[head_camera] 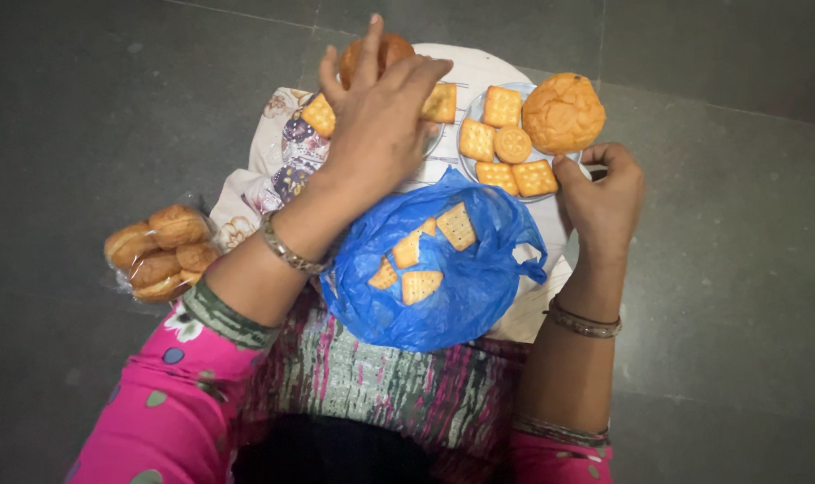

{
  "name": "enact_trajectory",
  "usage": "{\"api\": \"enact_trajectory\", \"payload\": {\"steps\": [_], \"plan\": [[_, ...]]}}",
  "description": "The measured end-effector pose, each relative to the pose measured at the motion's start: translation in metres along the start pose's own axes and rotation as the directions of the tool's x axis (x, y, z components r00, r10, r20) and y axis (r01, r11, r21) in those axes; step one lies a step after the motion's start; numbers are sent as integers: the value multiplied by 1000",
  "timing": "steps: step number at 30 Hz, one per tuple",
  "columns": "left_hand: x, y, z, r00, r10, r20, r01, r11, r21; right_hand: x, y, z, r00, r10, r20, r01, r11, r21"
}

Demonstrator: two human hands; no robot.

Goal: The person sits on the floor and unpacks various bakery items, including round bread rolls and square biscuits, from plastic bags. They arrange the items onto two metal plates placed on a cloth, then fold the empty blue bag.

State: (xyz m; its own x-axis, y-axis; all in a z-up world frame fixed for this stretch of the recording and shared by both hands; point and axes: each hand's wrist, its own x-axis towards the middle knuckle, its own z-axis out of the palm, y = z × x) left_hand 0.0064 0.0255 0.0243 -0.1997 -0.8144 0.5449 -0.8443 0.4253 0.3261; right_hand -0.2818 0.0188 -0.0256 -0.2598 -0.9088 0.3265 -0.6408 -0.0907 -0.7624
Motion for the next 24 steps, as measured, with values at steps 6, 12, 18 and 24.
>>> {"api": "enact_trajectory", "payload": {"steps": [6,12,18,24], "plan": [[-15,-13,-31,993,-72,-94,66,995,-72,0,6,-14,998,-22,57,11,983,184],[-51,-46,-53,930,-304,-205,295,952,-78,-5,3,-29,976,-182,-118,198,970,144],[-73,-62,-47,923,-353,-153,339,935,-108,-28,-35,-41,952,-279,-126,303,917,258],[-70,-60,-52,896,-442,-28,437,892,-115,-46,-64,-48,941,-327,-89,339,922,188]]}}
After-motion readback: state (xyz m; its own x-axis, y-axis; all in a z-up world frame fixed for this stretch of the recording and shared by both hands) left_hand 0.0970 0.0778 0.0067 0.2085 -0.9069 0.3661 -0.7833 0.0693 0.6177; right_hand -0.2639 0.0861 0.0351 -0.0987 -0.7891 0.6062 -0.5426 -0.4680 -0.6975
